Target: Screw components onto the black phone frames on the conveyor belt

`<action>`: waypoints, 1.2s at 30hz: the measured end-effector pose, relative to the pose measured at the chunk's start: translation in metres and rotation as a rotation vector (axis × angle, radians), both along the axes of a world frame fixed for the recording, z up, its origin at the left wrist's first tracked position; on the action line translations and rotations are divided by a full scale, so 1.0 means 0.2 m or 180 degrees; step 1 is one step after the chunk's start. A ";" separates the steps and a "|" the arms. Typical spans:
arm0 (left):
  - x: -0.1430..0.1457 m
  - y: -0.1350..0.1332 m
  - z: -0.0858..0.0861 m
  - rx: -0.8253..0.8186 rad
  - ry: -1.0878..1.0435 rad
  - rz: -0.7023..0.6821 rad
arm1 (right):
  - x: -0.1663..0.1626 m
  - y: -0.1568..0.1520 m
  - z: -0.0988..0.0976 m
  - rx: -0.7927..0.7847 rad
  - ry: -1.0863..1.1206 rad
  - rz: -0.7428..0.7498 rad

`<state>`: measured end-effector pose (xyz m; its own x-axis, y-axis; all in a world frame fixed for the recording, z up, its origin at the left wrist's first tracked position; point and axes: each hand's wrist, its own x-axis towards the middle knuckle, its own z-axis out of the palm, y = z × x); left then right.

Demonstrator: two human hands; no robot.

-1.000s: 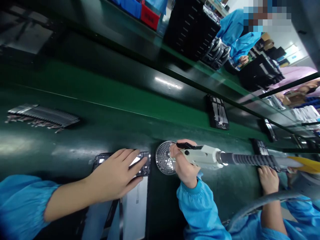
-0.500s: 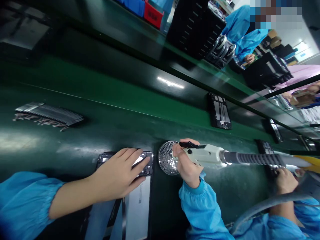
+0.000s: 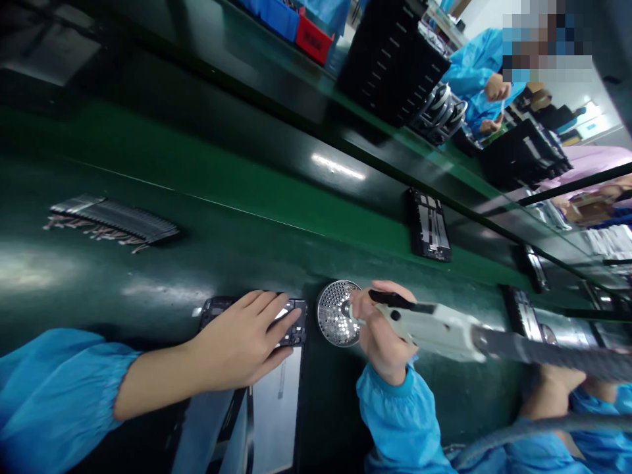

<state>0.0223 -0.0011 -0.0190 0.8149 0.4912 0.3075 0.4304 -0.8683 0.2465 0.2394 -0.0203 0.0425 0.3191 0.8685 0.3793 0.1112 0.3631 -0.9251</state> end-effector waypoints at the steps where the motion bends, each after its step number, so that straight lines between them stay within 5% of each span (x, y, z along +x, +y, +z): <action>1: 0.00 0.00 0.00 -0.0003 -0.0011 -0.0015 | -0.01 -0.01 0.03 0.0067 -0.0038 0.0009; 6: 0.00 0.00 0.00 -0.0120 -0.0012 -0.0005 | -0.15 -0.07 0.13 -0.0063 -0.0107 0.0407; 11: 0.01 0.01 0.01 -0.0202 -0.0034 -0.0033 | -0.25 -0.12 0.09 -0.0409 -0.0076 0.0756; 36: 0.02 0.00 0.02 -0.0225 -0.0026 0.0017 | -0.27 -0.11 0.06 -0.0539 -0.0262 0.0722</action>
